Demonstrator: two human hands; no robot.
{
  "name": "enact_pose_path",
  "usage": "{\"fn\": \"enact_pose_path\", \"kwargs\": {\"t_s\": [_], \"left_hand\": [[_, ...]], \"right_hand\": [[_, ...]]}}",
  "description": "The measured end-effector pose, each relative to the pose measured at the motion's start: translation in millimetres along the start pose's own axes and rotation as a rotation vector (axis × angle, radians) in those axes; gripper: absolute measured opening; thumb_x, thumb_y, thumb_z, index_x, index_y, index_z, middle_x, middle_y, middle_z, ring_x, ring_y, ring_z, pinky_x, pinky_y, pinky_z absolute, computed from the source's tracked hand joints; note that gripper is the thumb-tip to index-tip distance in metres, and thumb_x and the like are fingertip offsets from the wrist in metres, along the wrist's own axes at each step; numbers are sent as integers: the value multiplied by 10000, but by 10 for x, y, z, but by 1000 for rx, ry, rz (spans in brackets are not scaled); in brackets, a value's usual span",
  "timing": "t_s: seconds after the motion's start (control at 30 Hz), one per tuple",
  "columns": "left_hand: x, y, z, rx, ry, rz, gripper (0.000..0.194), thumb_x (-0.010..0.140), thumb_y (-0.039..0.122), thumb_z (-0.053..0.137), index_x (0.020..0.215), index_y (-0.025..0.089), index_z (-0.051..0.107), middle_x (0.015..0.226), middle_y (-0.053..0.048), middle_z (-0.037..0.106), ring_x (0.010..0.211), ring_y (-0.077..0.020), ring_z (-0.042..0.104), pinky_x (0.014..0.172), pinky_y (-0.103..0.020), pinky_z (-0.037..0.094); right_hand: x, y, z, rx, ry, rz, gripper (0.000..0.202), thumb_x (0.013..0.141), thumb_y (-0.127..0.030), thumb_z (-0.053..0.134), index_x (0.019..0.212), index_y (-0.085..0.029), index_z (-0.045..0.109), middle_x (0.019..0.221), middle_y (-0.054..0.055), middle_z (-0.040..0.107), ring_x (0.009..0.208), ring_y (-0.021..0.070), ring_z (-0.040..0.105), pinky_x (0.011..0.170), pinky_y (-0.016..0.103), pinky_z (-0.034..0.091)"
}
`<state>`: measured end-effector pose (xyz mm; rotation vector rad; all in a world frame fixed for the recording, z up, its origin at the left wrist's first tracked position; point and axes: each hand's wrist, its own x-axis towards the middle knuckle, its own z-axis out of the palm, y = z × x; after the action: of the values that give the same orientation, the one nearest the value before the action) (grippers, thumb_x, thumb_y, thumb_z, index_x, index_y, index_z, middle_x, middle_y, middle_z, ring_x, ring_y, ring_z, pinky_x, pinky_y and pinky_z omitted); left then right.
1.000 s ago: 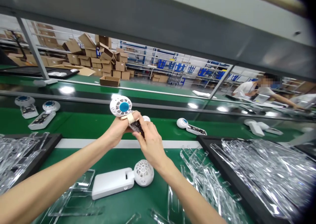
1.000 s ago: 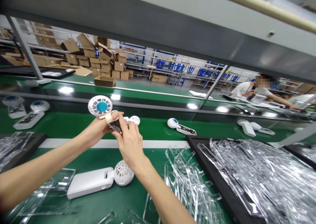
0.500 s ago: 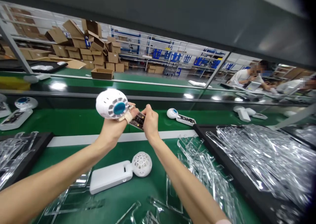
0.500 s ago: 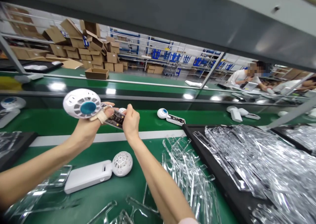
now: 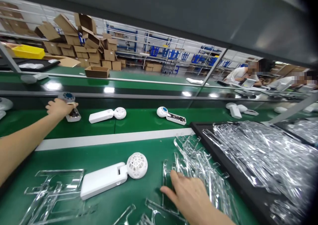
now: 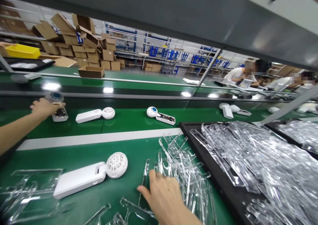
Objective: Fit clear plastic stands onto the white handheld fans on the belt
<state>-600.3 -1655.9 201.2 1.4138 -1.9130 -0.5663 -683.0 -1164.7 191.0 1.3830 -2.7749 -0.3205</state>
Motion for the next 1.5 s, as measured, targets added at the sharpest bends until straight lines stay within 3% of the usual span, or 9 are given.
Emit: {"fn": "enact_pose_path", "kwargs": {"t_s": [0.07,0.17,0.3,0.43,0.57,0.8,1.1,1.33,1.5], "left_hand": [[-181,156,89,112,-12,257,826,590,709,603,1209,170,512,1215,-210,562,1264,-550,307,952,-731,266],[-542,511,329,142,-352,584,775,661,633,594,1289,190,494,1270,-150,554,1194,-403,482,965,-503,410],[-833,760,661,453,-683,742,771,706,499,599,1399,237,387,1261,-189,540,1096,-394,552,894,-507,420],[-786,789,645,401,-640,675,759,649,457,658,1324,182,444,1176,-190,583,1061,-398,563,894,-510,407],[-801,1040,313,-364,-668,386,698,536,465,761,1147,211,537,1011,-71,644,937,-287,614,816,-368,475],[-1534,1603,-56,-1372,-982,-46,407,596,392,761,901,160,621,834,-54,672,787,-209,634,752,-344,535],[-1787,1654,-134,-1444,-1024,-5,364,655,416,727,903,168,628,861,-60,681,824,-220,651,803,-351,536],[-1798,1734,-269,-1399,-934,123,419,646,469,723,935,183,621,902,-51,679,913,-237,640,820,-346,527],[-1824,1638,-184,-1135,-1094,143,477,606,521,768,920,185,641,920,-67,677,850,-218,639,729,-315,537]], "right_hand": [[17,-138,108,-40,92,0,281,778,-426,672,792,-176,545,640,41,608,459,211,600,439,248,144],[67,-249,174,-47,154,5,168,762,-286,647,819,-187,525,695,39,598,454,208,601,439,253,159],[58,-101,131,77,86,50,75,798,-141,480,842,-194,509,686,38,616,469,202,606,446,264,179],[132,187,-120,698,-50,57,206,911,-181,294,879,-201,496,696,24,631,582,166,615,508,261,349],[473,218,-449,1296,94,59,304,943,-356,282,1059,-183,503,679,-17,505,577,125,513,571,265,421],[952,-272,-806,1119,273,-4,575,899,-458,444,1420,-288,271,940,29,534,790,183,536,768,374,448],[1015,-519,-781,816,403,93,554,907,-409,440,1425,-244,338,1111,125,465,998,285,542,809,450,487],[1033,-503,-645,1023,368,-108,677,940,-360,369,1504,-273,5,1308,131,454,1125,267,517,890,431,475],[1045,-343,-652,914,493,-158,614,920,-307,423,1486,-226,200,1178,124,519,1091,251,503,944,426,426]]}}
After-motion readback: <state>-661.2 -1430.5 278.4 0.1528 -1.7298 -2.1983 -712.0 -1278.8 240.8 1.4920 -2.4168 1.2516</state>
